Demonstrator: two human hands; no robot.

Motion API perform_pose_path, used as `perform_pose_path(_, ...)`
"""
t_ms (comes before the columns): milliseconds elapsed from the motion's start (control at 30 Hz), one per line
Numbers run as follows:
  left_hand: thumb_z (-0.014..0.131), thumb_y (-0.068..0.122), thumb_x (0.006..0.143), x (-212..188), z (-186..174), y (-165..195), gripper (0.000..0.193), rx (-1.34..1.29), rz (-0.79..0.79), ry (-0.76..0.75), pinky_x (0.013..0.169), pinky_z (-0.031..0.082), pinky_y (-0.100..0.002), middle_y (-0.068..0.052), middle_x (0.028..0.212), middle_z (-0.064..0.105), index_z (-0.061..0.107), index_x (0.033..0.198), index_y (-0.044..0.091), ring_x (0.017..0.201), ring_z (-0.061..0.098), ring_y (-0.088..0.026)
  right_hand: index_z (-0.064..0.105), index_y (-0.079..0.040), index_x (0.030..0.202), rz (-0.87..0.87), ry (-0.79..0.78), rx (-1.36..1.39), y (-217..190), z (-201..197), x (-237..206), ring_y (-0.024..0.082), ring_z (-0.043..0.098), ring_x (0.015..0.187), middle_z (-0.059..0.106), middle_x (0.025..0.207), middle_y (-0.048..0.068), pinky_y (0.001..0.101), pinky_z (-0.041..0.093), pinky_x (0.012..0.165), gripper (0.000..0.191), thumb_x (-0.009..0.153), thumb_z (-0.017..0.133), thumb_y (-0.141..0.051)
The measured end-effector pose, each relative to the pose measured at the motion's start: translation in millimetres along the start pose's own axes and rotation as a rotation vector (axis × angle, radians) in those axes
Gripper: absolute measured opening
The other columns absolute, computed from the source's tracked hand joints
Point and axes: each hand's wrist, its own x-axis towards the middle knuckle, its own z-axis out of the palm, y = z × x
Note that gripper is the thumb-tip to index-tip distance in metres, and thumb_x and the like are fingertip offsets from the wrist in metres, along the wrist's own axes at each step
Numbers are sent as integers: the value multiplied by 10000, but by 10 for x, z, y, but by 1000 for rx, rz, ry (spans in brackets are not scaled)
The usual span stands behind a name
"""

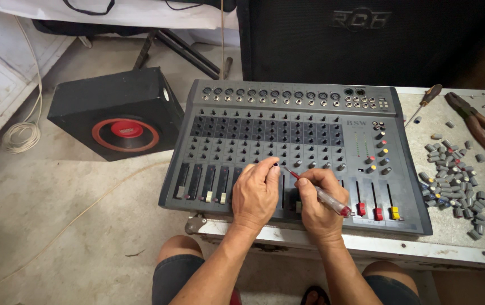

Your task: The person sits at a workbench and pulls gray rotary knob caps off the shafts of an audio mixing console one at a time, using a small screwdriver to help lift each knob, and places the removed knobs in a growing pile on the bench beside the mixer.

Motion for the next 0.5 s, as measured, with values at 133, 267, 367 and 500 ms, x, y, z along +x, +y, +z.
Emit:
perform_pose_path(133,689,155,886,21,16,109,187,4,-10,16,776,557,-417,-115,921,750,742,1053,92,891,693,-312,661,-11,931,6,22,-46,-69,-77,40,102,597,643,696,766,45,264,488,610,78,938,666,-88)
perform_pose_path(267,715,154,828,9,13,150,215,-15,-94,-44,779,564,-399,-95,884,755,750,1035,106,868,707,-280,664,-11,942,14,39,-54,-127,-109,28,106,615,651,697,764,49,270,507,621,77,938,675,-87)
perform_pose_path(367,725,160,823,-31,6,132,228,-26,-103,-64,779,563,-393,-89,862,757,754,1042,103,858,709,-268,663,-10,941,33,61,-42,-156,-114,-12,113,623,653,704,769,55,277,514,624,76,936,676,-85)
perform_pose_path(500,758,183,816,-70,27,119,253,-29,-73,-39,773,561,-396,-102,858,747,752,1048,83,836,701,-277,663,-10,949,24,82,-57,-189,-144,-60,122,640,664,710,780,64,282,525,635,81,939,675,-90)
